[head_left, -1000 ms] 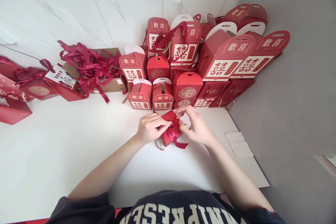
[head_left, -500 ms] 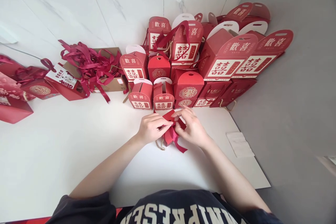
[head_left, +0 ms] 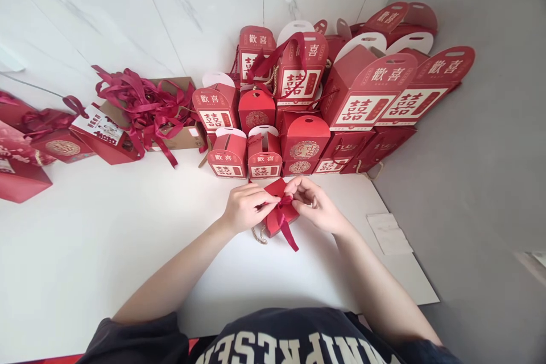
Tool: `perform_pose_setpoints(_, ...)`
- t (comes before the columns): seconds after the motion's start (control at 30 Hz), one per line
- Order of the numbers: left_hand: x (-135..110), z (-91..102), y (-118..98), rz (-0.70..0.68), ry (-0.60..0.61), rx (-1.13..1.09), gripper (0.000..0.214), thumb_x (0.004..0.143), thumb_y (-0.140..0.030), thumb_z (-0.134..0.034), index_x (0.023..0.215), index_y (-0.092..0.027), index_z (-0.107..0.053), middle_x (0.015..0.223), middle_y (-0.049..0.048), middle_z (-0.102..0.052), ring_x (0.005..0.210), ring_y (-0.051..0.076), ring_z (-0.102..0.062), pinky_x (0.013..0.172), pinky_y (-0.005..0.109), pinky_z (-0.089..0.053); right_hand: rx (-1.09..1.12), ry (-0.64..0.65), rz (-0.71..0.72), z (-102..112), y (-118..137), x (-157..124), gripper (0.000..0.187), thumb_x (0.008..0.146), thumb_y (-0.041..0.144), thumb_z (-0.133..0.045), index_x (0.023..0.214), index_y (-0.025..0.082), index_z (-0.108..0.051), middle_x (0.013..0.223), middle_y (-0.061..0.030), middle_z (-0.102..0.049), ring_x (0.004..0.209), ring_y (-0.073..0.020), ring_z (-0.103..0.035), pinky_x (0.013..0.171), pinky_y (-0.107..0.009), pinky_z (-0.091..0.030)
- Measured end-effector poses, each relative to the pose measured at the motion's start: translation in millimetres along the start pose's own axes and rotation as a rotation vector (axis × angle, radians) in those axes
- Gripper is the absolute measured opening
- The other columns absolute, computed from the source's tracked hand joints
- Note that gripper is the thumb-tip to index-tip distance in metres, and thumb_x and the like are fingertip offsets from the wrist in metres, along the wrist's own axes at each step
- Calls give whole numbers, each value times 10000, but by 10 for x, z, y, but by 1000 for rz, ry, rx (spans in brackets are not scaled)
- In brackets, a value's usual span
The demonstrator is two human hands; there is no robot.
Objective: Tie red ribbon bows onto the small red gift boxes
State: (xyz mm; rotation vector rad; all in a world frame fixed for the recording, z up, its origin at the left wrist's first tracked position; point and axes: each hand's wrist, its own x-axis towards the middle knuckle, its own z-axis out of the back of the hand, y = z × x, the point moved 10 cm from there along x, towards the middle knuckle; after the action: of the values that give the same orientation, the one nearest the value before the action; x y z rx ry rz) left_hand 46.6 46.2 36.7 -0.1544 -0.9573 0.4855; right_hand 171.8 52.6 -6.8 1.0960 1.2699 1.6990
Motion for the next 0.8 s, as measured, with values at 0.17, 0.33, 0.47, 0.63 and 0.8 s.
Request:
perform_pose_setpoints(0.17, 33, -26, -15, 5, 26, -1, 123, 830, -119, -664, 732, -193, -679, 624, -22, -682, 545, 95, -537, 571, 238, -436, -3, -32, -43, 23, -42, 29, 150, 879, 282, -645, 979, 217, -554, 878, -3, -536, 641, -114, -412, 601, -257, -366)
perform_pose_setpoints(0.33, 40, -52, 20, 38, 55, -24, 120, 839, -143, -660, 738, -197, -696, 626, -16, -687, 552, 99, -559, 574, 236, -448, 158, 0, -53, 25, -31, 11, 155, 898, 330, -642, 959, 223, -549, 823, 7, -510, 676, -120, -455, 619, -249, -394)
perform_pose_setpoints(0.47, 18, -59, 75, 67, 58, -30, 82, 833, -155, -677, 779, -203, -717, 613, -21, -677, 544, 99, -548, 573, 233, -454, 53, 65, -64, -12, -8, -51, 205, 883, 278, -632, 1056, 230, -534, 798, 16, -501, 698, -126, -492, 639, -244, -426)
perform_pose_setpoints(0.63, 11, -65, 96, 79, 62, -60, 71, 833, -168, -684, 782, -201, -722, 627, -13, -692, 532, 98, -530, 549, 237, -438, -389, -326, 24, 366, 57, -108, 177, 860, 190, -557, 1033, 225, -559, 680, 39, -454, 589, -119, -428, 578, -238, -380)
perform_pose_setpoints(0.8, 38, -34, 56, 52, 37, -62, 62, 810, -150, -708, 771, -197, -717, 602, -24, -681, 505, 95, -507, 524, 235, -423, -881, -566, -156, 919, 66, -251, 192, 851, 162, -526, 1027, 211, -582, 670, 8, -517, 592, -158, -503, 606, -279, -404)
